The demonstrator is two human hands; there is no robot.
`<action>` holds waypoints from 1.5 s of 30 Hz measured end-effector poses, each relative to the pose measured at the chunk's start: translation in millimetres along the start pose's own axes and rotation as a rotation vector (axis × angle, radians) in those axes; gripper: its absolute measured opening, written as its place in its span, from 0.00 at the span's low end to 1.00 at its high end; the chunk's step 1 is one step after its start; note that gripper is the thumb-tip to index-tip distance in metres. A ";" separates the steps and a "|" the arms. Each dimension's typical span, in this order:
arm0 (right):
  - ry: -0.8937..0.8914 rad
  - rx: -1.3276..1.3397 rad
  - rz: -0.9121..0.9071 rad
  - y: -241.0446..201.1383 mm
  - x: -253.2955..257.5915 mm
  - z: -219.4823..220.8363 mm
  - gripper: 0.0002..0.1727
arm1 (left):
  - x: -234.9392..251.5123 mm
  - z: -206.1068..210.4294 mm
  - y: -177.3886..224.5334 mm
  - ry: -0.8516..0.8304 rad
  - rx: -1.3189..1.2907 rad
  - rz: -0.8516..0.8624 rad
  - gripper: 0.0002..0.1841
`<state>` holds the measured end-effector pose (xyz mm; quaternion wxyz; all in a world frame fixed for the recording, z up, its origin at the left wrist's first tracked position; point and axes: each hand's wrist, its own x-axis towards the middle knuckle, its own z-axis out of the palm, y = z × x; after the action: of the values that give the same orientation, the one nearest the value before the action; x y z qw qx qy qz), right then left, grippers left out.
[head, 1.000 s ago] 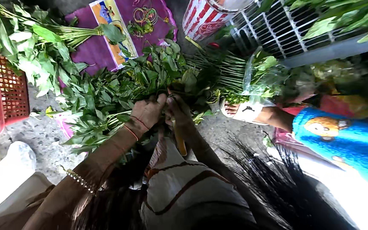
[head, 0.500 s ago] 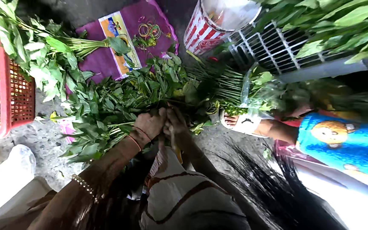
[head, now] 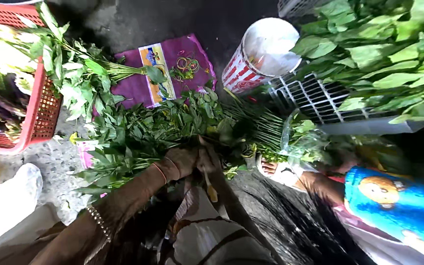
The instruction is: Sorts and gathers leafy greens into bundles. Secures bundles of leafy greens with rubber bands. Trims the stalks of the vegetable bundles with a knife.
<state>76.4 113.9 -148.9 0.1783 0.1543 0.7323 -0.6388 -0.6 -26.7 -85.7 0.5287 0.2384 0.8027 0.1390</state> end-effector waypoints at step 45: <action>0.032 -0.951 -0.330 -71.3 274.6 95.8 0.21 | -90.2 -82.4 -161.8 0.490 -0.677 -0.127 0.21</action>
<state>-193.9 8.7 -223.5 0.1142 -0.0519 0.9596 -0.2518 -84.7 -209.2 -58.9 0.3782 -0.0387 0.8268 0.4146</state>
